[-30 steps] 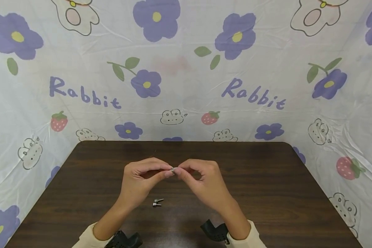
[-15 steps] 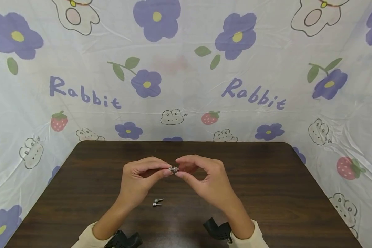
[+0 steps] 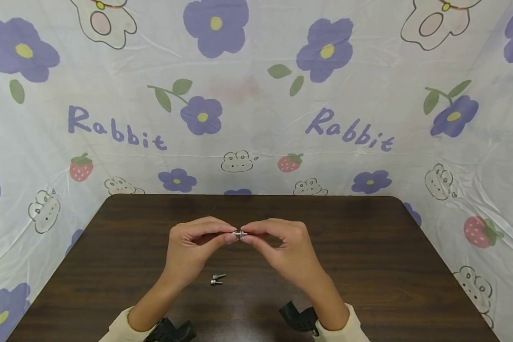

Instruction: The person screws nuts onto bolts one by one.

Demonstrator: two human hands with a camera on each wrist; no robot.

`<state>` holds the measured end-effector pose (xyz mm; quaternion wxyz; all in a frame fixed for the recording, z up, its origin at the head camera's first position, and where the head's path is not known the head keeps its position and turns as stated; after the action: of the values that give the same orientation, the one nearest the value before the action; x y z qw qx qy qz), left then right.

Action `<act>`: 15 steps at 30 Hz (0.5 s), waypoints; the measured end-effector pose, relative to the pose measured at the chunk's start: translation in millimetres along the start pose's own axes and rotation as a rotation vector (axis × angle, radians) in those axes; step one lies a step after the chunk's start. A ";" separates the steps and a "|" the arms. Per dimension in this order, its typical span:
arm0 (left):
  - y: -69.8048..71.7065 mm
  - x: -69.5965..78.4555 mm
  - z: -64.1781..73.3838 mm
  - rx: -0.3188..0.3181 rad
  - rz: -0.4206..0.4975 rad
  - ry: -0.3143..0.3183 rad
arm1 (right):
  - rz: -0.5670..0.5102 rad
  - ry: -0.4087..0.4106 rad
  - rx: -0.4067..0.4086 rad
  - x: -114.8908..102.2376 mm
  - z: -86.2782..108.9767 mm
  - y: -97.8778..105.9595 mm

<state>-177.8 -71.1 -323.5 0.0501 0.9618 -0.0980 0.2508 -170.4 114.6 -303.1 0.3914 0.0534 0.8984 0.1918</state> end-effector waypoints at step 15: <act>0.4 0.0 0.8 -0.008 -0.018 0.006 | 0.008 -0.100 -0.051 2.1 0.2 -6.6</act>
<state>-177.5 -71.6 -324.2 0.0566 0.9616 -0.0904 0.2530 -171.3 109.0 -307.2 0.4364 0.0567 0.8723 0.2134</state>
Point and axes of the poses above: each hand's wrist, its own z-axis away from the middle knuckle, its own y-axis out of the back of the hand, x = y × z, the point moved 5 cm from there along -z, towards the middle knuckle, and after that the axes turned 14 degrees about -y, right-handed, at the moved point
